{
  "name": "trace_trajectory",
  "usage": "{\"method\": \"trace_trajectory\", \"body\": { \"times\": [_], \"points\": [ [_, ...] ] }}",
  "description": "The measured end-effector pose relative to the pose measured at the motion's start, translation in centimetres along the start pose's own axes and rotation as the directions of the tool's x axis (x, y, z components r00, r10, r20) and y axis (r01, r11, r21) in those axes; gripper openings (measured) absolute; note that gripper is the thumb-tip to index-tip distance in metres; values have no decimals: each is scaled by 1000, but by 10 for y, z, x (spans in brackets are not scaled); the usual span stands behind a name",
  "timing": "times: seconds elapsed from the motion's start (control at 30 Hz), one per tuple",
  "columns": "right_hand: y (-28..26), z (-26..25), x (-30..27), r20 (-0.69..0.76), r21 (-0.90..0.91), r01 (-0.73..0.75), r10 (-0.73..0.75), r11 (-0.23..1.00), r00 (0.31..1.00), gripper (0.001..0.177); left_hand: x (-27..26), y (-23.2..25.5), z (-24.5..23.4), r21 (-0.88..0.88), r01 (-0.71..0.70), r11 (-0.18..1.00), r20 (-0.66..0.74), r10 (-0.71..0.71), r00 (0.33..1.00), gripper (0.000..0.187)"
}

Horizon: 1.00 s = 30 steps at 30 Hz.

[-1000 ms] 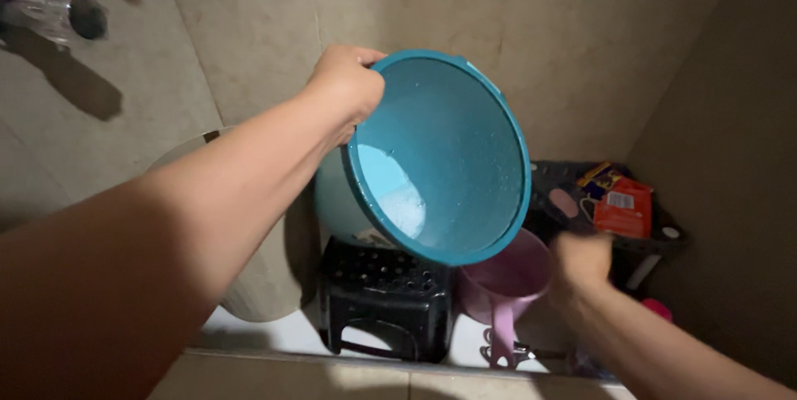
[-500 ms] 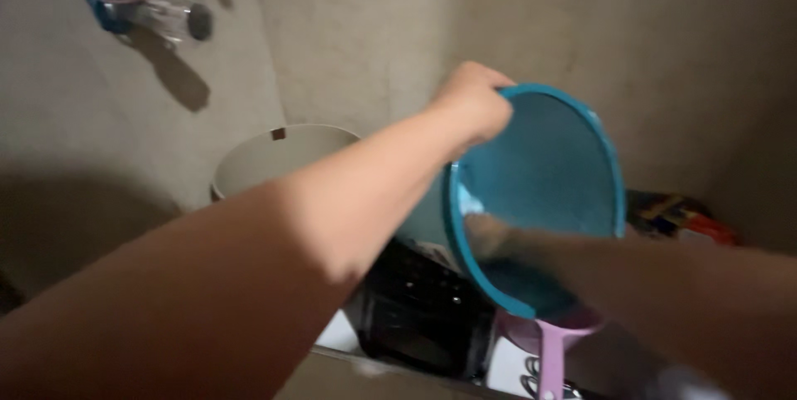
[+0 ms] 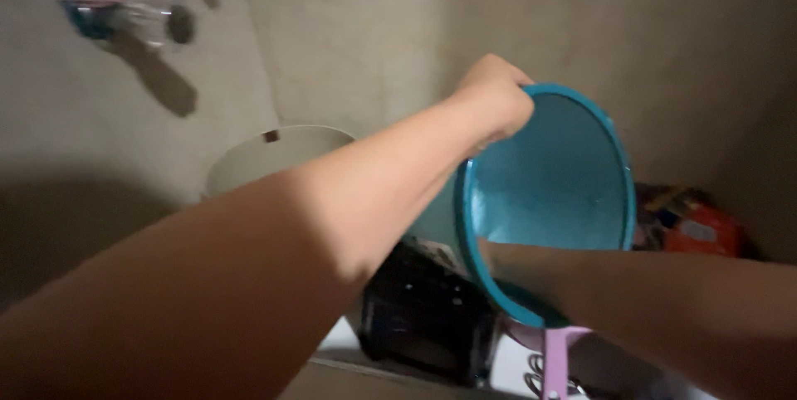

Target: The person rinses a blue bucket and a beige bucket using a pink mug and a wall-mounted tap. They repeatedly fill the mug with water, pour it into the buckets, swirl the water inside, and dump it out. The person also rinses their hands and places the buckets on the floor.

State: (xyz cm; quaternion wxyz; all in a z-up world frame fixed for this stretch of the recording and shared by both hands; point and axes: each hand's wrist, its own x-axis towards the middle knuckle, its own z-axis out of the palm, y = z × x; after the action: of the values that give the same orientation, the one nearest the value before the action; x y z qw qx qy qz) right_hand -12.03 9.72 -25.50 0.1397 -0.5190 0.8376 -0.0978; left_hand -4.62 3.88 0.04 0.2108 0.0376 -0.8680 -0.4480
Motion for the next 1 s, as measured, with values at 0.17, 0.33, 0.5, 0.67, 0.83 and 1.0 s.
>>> {"method": "trace_trajectory", "body": {
  "times": [0.17,0.33,0.5,0.67,0.83,1.0],
  "points": [
    [9,-1,12,-20,-5,1,-1,1000,1000,40,-5,2,-1,8,62,998,44,-62,997,49],
    [3,0,2,64,-82,-16,21,996,998,40,-12,6,7,29,86,996,-21,-85,996,50],
    [-33,-44,13,-97,228,63,-42,972,994,40,1,-10,17,9,9,1000,-150,-7,989,35],
    [-29,-102,-87,-16,274,-259,274,926,962,40,19,-30,-20,-94,198,976,-302,-217,928,34],
    [-21,-201,-138,-500,23,-691,607,722,618,59,32,-59,-40,-250,233,940,-466,-328,822,42],
    [6,-232,-137,-219,870,-251,788,425,576,32,30,-87,-30,-297,171,940,-677,-333,656,54]
  ]
}}
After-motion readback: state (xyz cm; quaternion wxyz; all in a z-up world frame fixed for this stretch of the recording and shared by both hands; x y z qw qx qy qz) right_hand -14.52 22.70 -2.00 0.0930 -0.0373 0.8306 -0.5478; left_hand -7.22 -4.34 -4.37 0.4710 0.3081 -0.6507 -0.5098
